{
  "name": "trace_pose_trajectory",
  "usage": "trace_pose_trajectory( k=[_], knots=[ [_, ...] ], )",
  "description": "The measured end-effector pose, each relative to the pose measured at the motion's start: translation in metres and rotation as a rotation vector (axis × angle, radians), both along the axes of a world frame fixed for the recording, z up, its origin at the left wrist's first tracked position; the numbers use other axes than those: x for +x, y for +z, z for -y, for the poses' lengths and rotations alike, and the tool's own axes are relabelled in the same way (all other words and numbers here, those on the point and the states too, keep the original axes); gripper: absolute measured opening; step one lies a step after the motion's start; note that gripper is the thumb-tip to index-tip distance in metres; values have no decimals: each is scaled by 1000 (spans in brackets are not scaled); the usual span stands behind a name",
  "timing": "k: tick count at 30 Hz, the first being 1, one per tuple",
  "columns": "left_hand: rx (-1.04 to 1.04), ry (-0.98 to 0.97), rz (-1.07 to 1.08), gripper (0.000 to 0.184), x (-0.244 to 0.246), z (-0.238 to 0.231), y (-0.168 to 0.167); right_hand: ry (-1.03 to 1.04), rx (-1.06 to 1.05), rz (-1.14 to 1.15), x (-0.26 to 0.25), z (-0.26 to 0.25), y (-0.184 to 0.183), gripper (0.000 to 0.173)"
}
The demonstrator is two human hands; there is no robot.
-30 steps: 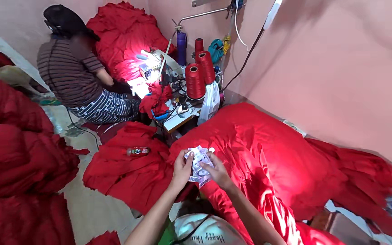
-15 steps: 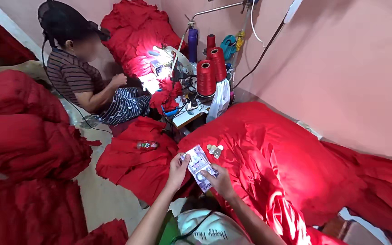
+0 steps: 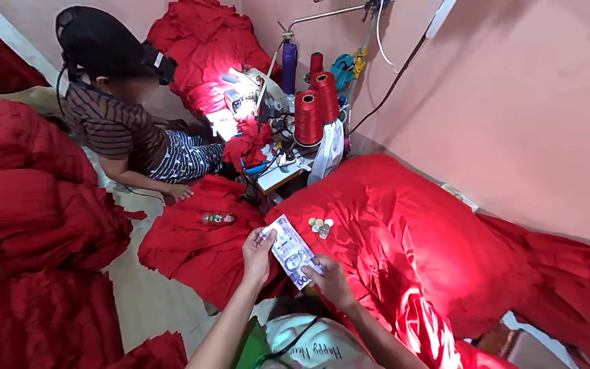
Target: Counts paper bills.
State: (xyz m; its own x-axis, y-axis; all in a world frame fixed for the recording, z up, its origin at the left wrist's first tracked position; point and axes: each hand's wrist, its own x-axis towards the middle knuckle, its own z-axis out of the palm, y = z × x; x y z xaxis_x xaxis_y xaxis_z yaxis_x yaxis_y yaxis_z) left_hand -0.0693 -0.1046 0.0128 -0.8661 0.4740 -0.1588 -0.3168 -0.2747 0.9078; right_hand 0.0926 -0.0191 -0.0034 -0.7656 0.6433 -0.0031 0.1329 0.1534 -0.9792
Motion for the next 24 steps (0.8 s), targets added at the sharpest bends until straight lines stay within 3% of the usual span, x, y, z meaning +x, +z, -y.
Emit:
trace_pose_trajectory(
  k=[2,3,5,6,8,10,14,18,24],
  knots=[
    [-7,97,-36,33,2,-5,-4,-44,-126,-19,-4,-2,-6,22],
    [-20,134,-78,44,0,-6,-6,-67,-137,-57,-7,-7,-12,33],
    [-61,173,-180,57,-6,-4,-5,-128,-18,-29,-15,-35,-22,54],
    [-79,175,-217,59,-10,-1,-5,-164,91,47,-20,-55,-25,57],
    [-105,162,-275,61,-15,4,-7,-109,320,296,-30,-94,-27,57],
    [-115,156,-309,61,-18,7,-7,48,416,576,-45,-114,-18,60],
    [-137,163,-302,60,-17,12,-8,227,543,917,-72,-111,0,62],
    [-166,153,-278,60,-14,22,-12,221,701,925,-65,-94,-18,50],
    [-182,179,-263,59,-11,35,-18,128,711,901,-51,-84,-31,53]
  ],
)
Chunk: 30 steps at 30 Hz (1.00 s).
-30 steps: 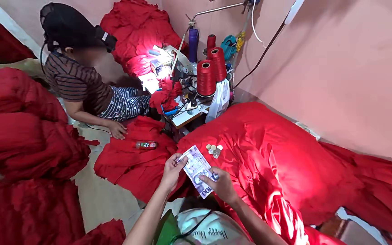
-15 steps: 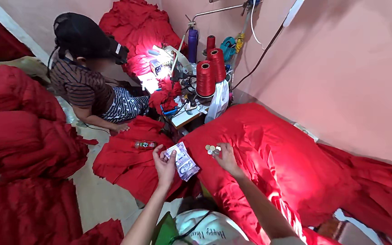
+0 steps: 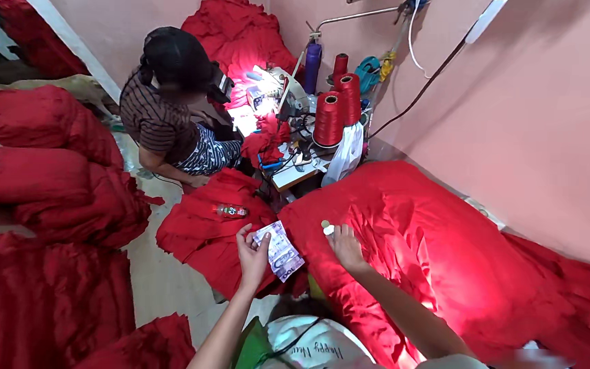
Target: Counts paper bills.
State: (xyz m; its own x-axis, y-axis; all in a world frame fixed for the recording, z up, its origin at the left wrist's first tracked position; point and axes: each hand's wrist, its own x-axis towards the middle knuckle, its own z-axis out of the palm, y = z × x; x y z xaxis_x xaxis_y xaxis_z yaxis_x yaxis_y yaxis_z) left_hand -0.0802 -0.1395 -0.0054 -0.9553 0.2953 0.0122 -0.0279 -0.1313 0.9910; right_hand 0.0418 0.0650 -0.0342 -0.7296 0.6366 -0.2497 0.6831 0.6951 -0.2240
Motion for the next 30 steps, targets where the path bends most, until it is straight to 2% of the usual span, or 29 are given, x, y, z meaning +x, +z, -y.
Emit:
trace_pose_trajectory(
  k=[6,11,15,17,20,22,26,28,30],
  knots=[
    [-33,-8,20,57,0,6,-3,-3,-40,85,-6,3,1,52],
    [-22,69,25,57,-7,19,-7,2,-48,109,-7,2,2,43],
    [-36,210,18,57,-21,41,-4,31,-36,53,-3,-9,-2,38],
    [-44,245,9,57,-23,53,-4,74,-68,-50,7,-21,-6,35],
    [-73,284,21,57,-21,66,-6,25,-302,-314,20,-44,-3,33],
    [-81,299,53,56,-18,72,-9,-161,-531,-475,25,-54,-5,30],
    [-74,310,83,55,-16,75,-19,-603,-1191,-904,28,-60,-4,24],
    [-71,321,90,54,-16,76,-23,-768,-1390,-998,28,-60,6,31],
    [-76,324,96,54,-16,77,-24,-806,-1482,-987,26,-61,16,39]
  ],
)
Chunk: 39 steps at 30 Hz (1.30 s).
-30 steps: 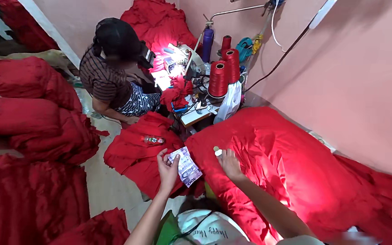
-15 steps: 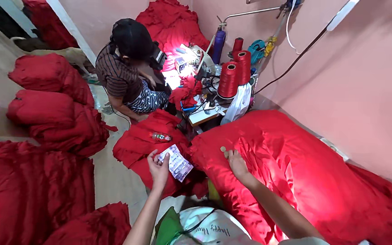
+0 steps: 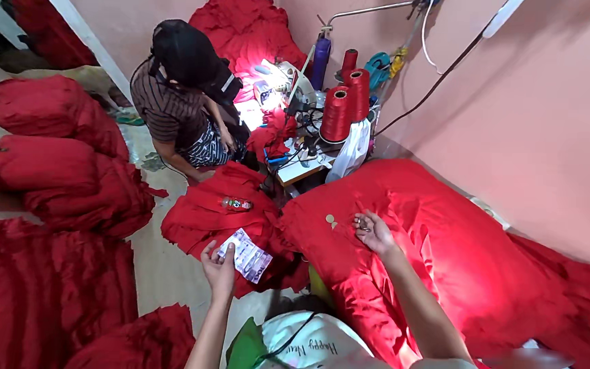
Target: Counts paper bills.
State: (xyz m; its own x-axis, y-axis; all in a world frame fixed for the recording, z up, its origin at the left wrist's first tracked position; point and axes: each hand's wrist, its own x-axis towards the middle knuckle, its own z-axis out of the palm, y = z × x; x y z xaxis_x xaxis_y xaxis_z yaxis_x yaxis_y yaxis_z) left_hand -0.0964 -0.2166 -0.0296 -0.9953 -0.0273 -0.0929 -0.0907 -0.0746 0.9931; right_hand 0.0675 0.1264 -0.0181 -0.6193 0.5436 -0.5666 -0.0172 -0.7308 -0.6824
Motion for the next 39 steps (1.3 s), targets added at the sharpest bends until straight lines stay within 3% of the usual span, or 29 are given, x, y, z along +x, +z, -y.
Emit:
trace_pose_trajectory(
  k=[3,7,9,11,14,18,21,23,26,32,36,39],
  knots=[
    [-1,-13,-2,54,2,-2,1,162,188,52,-15,-1,3,43],
    [-9,-33,8,54,8,-6,5,625,1074,582,-45,10,17,51],
    [-25,-46,22,55,12,-8,6,917,1216,859,-59,26,30,60],
    [-33,-43,21,55,14,-8,4,1065,1261,1012,-69,40,30,65],
    [-16,-34,18,55,16,-6,1,1088,1258,972,-73,35,24,50],
    [-25,-10,22,54,17,2,-1,960,1149,664,-67,7,10,33],
    [-57,-20,23,56,15,6,-6,546,666,323,-50,4,-14,16],
    [-59,-21,19,57,14,5,-8,291,296,181,-35,1,-27,27],
    [-38,-26,16,56,13,2,-3,74,92,86,-11,-3,-32,40],
    [0,-39,3,55,11,-2,-1,36,141,133,0,-4,-22,21],
    [0,-27,8,54,10,-3,3,286,352,167,-15,-1,-12,15],
    [20,-9,2,52,11,-2,5,510,655,289,-28,2,-5,24]
  ],
)
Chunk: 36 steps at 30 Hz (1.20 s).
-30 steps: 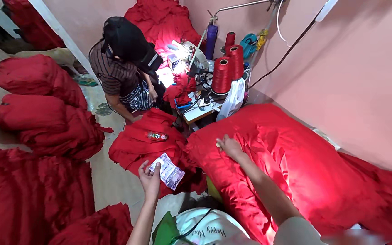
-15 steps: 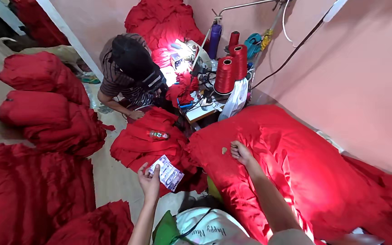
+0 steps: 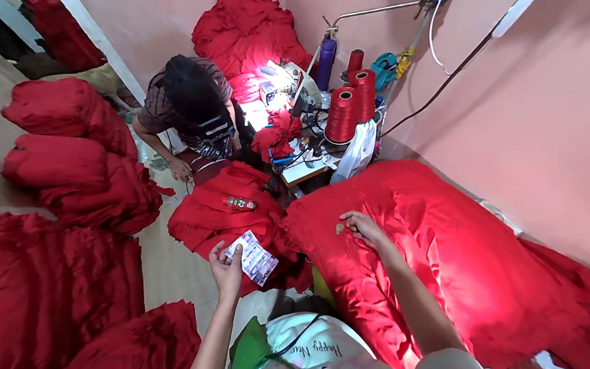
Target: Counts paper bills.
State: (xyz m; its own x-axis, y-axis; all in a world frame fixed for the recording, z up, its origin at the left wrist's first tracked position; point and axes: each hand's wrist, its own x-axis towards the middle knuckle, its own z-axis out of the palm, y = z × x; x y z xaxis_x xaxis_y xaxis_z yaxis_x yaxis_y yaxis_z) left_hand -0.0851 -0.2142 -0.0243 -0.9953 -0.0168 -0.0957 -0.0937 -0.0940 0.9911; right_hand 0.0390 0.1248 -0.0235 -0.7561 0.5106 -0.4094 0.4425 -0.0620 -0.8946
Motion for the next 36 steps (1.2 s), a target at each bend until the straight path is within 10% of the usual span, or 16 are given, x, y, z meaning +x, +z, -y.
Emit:
trace_pose_trajectory(
  k=[6,16,21,24,27,31,36],
  knots=[
    [-45,98,9,55,5,18,-1,515,687,457,-10,23,25,40],
    [-195,506,33,58,26,118,4,693,900,629,-43,18,25,39],
    [-185,700,8,57,38,177,1,556,905,303,-42,-6,38,33],
    [-174,767,15,57,36,214,-9,352,757,9,-50,2,54,29],
    [-155,800,25,58,22,253,-18,170,128,-191,-72,34,64,34],
    [-122,826,39,58,-7,318,-22,339,-536,-440,-110,104,51,30],
    [-131,882,36,60,-33,421,-29,403,-786,-428,-169,231,26,27]
  ],
)
